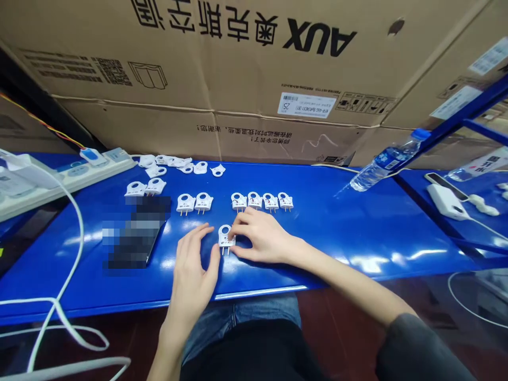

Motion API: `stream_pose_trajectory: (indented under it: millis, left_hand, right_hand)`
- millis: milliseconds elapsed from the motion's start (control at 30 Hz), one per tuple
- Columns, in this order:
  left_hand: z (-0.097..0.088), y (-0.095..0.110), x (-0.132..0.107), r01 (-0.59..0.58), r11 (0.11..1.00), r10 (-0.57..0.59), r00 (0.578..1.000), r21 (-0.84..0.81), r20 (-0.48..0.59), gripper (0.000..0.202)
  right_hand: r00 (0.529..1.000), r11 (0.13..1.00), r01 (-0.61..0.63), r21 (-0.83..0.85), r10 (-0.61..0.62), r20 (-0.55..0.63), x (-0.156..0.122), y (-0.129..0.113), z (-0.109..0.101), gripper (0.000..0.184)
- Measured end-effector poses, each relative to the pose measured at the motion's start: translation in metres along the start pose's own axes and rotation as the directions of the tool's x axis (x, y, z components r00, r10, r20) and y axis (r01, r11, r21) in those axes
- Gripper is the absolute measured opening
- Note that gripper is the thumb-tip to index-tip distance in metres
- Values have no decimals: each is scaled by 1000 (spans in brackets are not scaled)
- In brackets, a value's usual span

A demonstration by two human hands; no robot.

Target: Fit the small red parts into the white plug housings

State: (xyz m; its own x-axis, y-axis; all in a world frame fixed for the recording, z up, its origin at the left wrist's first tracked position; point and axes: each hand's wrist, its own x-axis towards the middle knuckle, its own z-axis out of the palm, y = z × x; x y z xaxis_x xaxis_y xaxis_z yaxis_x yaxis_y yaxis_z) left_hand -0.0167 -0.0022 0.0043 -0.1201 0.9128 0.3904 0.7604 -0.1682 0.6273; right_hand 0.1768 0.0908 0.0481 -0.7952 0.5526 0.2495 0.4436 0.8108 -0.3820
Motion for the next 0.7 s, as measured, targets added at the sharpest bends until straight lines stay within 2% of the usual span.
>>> stream_pose_trajectory:
  millis: [67, 233, 433, 700]
  left_hand:
    - [1, 1, 0, 6, 1000, -7, 998, 26, 55, 31]
    - [2, 3, 0, -20, 998, 12, 992, 62, 127, 27]
    - [0, 6, 0, -43, 999, 40, 993, 22, 114, 24]
    - [2, 5, 0, -89, 994, 82, 992, 67, 99, 19]
  right_hand:
    - [999, 1000, -19, 5, 19, 41, -2, 2, -5, 22]
    - [993, 991, -117, -60, 118, 28, 0, 16, -13, 22]
    - [983, 965, -142, -219, 163, 83, -1, 21, 0, 26]
    - [977, 958, -185, -218, 203, 64, -1, 22, -2, 19]
